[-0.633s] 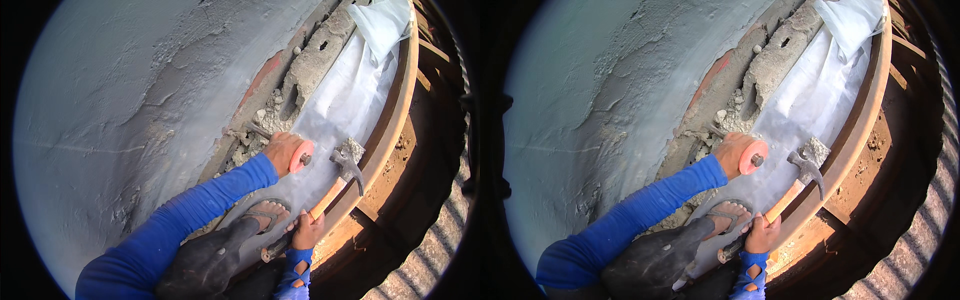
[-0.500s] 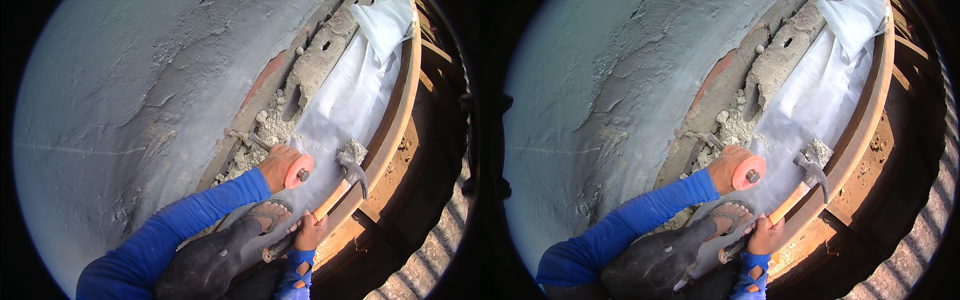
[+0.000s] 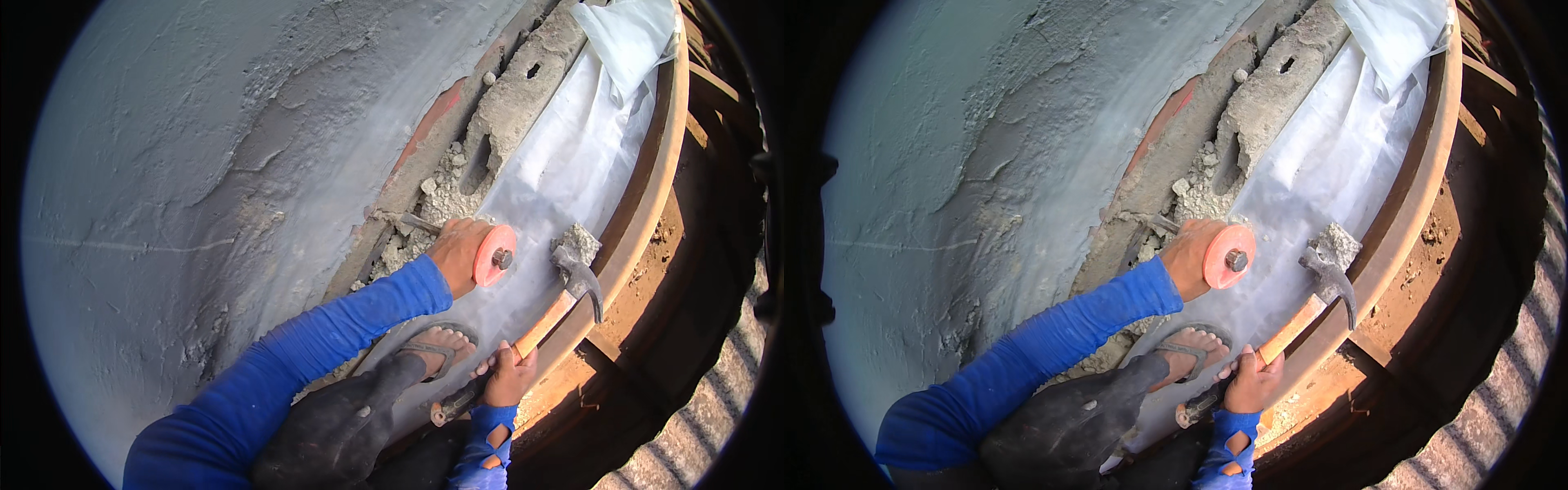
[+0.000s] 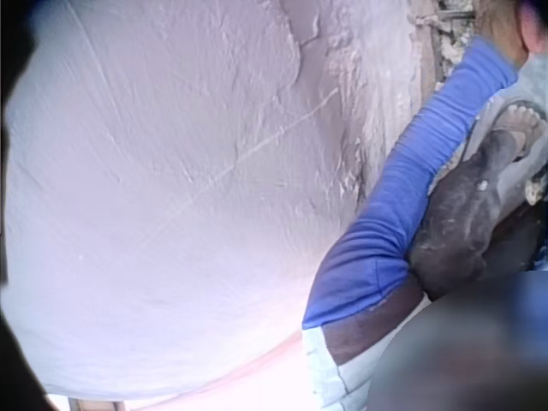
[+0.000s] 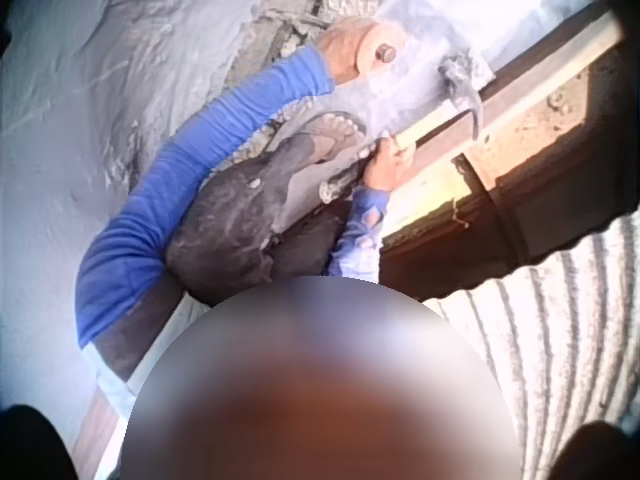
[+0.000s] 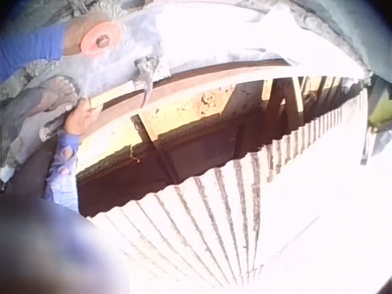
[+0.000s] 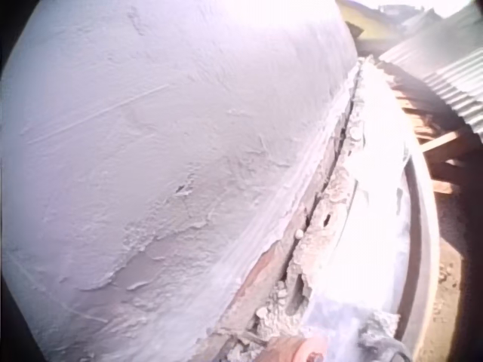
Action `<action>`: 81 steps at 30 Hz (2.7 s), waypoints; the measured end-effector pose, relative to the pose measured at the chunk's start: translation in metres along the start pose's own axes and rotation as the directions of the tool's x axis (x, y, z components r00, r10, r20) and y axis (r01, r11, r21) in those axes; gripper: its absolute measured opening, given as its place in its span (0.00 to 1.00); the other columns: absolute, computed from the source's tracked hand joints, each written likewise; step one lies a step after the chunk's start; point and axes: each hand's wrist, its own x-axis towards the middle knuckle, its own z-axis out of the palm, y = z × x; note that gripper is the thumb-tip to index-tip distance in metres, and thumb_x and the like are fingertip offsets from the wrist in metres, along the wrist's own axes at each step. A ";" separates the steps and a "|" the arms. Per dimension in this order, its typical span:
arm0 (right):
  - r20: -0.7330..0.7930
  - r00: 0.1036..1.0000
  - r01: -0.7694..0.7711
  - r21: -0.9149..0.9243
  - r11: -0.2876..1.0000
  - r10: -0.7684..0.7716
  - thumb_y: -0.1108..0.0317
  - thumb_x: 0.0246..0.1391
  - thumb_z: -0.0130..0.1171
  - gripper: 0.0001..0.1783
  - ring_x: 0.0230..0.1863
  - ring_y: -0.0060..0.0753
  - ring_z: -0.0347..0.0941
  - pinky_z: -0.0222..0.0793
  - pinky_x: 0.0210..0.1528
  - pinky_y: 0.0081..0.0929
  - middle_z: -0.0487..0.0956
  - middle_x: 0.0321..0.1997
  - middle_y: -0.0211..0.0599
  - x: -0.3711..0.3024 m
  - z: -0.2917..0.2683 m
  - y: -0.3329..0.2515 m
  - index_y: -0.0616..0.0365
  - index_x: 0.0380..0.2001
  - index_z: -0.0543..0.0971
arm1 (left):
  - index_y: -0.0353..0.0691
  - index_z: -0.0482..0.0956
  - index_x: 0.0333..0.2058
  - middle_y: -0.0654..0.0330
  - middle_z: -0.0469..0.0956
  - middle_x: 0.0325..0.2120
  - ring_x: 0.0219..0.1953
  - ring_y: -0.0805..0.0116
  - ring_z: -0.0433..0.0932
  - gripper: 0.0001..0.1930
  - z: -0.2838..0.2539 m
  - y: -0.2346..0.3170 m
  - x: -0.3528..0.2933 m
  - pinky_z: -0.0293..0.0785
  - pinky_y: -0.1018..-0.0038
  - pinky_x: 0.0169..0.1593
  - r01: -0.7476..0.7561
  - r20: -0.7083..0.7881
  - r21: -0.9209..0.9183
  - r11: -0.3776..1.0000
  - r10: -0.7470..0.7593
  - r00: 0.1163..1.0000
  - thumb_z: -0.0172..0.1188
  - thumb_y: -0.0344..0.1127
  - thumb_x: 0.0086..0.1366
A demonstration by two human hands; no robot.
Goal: The person uses a hammer and chisel to break and remove sections of a concrete wall. They repeatedly strike the chisel with the hammer, pry out loosened pieces, and clear debris from the work area.
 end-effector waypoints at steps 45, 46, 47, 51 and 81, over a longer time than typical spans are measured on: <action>-0.125 0.987 0.110 0.051 0.993 -0.103 0.75 0.58 0.50 0.08 0.13 0.25 0.64 0.67 0.14 0.26 0.65 0.18 0.32 0.000 -0.006 -0.019 0.58 0.37 0.62 | 0.46 0.74 0.42 0.56 0.74 0.37 0.46 0.57 0.72 0.18 0.086 0.035 0.158 0.62 0.62 0.53 -0.274 0.217 0.135 0.952 0.241 0.946 0.63 0.44 0.54; -0.114 0.988 0.113 0.069 0.991 -0.104 0.75 0.58 0.50 0.08 0.13 0.25 0.64 0.67 0.14 0.26 0.65 0.18 0.32 0.000 -0.008 -0.020 0.58 0.37 0.63 | 0.46 0.74 0.42 0.56 0.74 0.37 0.45 0.57 0.72 0.18 0.086 0.036 0.157 0.62 0.62 0.53 -0.269 0.217 0.152 0.951 0.233 0.948 0.63 0.44 0.54; -0.150 0.981 0.137 0.064 0.989 -0.126 0.75 0.58 0.50 0.08 0.13 0.25 0.64 0.67 0.14 0.26 0.65 0.18 0.32 0.001 -0.009 -0.022 0.58 0.37 0.63 | 0.46 0.74 0.42 0.56 0.74 0.38 0.46 0.57 0.72 0.18 0.086 0.036 0.155 0.62 0.63 0.53 -0.255 0.172 0.101 0.962 0.236 0.957 0.63 0.44 0.54; -0.216 0.965 0.167 0.084 0.982 -0.145 0.74 0.58 0.52 0.08 0.12 0.25 0.64 0.66 0.14 0.26 0.65 0.18 0.32 0.002 -0.011 -0.028 0.58 0.36 0.63 | 0.45 0.74 0.42 0.58 0.74 0.37 0.45 0.58 0.71 0.19 0.087 0.026 0.140 0.61 0.63 0.53 -0.284 0.041 -0.044 0.958 0.286 0.957 0.65 0.42 0.52; 0.114 0.990 0.105 -0.225 0.969 -0.080 0.70 0.63 0.44 0.28 0.12 0.21 0.66 0.64 0.10 0.22 0.67 0.18 0.28 0.108 0.047 -0.064 0.47 0.67 0.58 | 0.42 0.74 0.45 0.58 0.74 0.41 0.49 0.59 0.73 0.22 0.045 -0.006 0.090 0.61 0.56 0.62 -0.428 -0.183 -0.118 0.896 0.404 0.896 0.68 0.34 0.50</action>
